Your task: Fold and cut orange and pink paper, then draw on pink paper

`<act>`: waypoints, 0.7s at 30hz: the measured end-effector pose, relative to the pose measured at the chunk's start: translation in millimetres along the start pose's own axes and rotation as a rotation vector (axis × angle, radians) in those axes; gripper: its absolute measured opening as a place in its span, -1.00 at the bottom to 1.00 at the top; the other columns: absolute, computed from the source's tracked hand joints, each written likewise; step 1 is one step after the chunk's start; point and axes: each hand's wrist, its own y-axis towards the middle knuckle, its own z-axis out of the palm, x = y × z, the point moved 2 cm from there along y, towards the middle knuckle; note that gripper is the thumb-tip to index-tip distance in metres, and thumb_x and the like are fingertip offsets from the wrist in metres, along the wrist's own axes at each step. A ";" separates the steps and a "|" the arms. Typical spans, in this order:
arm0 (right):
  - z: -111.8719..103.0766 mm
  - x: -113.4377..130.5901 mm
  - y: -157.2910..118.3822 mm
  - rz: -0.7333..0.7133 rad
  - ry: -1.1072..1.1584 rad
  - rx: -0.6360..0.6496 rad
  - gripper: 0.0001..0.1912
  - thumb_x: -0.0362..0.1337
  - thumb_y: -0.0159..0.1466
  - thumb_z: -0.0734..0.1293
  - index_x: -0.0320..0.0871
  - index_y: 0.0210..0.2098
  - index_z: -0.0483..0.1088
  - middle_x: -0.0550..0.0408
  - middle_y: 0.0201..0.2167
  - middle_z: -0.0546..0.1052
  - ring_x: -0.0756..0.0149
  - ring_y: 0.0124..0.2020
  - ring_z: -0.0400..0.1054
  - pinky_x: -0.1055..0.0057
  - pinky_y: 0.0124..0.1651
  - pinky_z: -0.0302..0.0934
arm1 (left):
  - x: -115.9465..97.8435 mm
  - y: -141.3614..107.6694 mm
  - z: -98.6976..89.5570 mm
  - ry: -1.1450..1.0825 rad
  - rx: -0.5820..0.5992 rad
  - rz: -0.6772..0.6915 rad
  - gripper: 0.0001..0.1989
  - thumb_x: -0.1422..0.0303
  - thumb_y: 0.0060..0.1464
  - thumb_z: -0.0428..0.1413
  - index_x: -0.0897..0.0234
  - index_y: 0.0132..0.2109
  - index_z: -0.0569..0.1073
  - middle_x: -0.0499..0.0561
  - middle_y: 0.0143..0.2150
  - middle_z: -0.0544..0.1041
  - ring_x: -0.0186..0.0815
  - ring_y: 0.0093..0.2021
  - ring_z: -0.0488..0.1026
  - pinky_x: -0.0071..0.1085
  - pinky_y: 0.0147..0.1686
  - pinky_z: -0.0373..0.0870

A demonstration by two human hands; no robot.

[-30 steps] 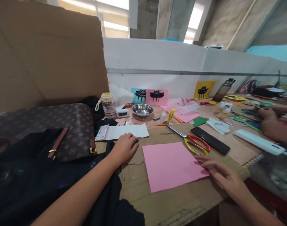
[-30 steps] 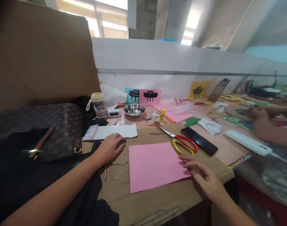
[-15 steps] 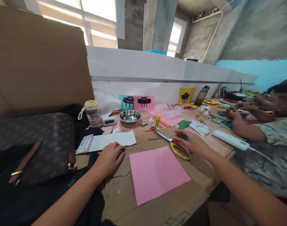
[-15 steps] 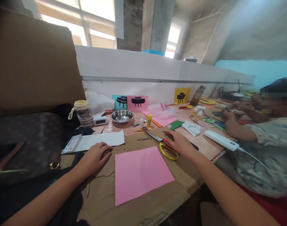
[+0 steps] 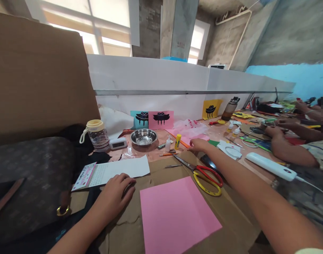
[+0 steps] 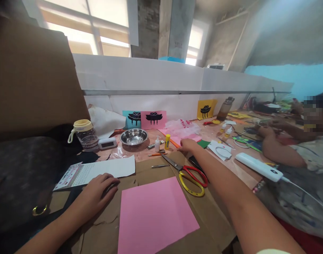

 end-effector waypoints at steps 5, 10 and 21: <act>-4.5 3.2 11.4 0.001 -0.061 0.048 -0.67 -0.13 0.38 0.32 -0.19 0.03 0.41 -0.05 0.02 0.48 0.17 -0.03 0.42 0.10 0.02 0.36 | 2.2 0.1 1.2 -0.039 0.012 -0.017 -0.73 0.30 0.32 -0.04 0.24 0.01 0.50 0.15 -0.07 0.47 -0.05 -0.09 0.42 -0.09 -0.10 0.33; -7.5 10.1 8.1 -0.004 -0.033 0.043 -0.68 -0.17 0.37 0.33 -0.20 0.04 0.40 -0.05 0.03 0.47 0.17 -0.03 0.42 0.09 0.02 0.36 | 2.7 0.1 2.0 -0.056 -0.001 -0.020 -0.73 0.29 0.32 -0.04 0.22 0.00 0.51 0.13 -0.09 0.47 -0.06 -0.11 0.42 -0.10 -0.11 0.32; -46.0 35.8 -86.1 -0.195 0.559 -0.148 -0.69 -0.19 0.48 0.07 -0.23 -0.05 0.35 -0.13 -0.16 0.59 0.24 -0.11 0.51 0.26 0.03 0.36 | -1.0 -0.5 -1.0 -0.068 -0.001 -0.029 -0.77 0.34 0.31 -0.03 0.22 -0.04 0.50 0.14 -0.10 0.48 -0.06 -0.11 0.41 -0.10 -0.11 0.33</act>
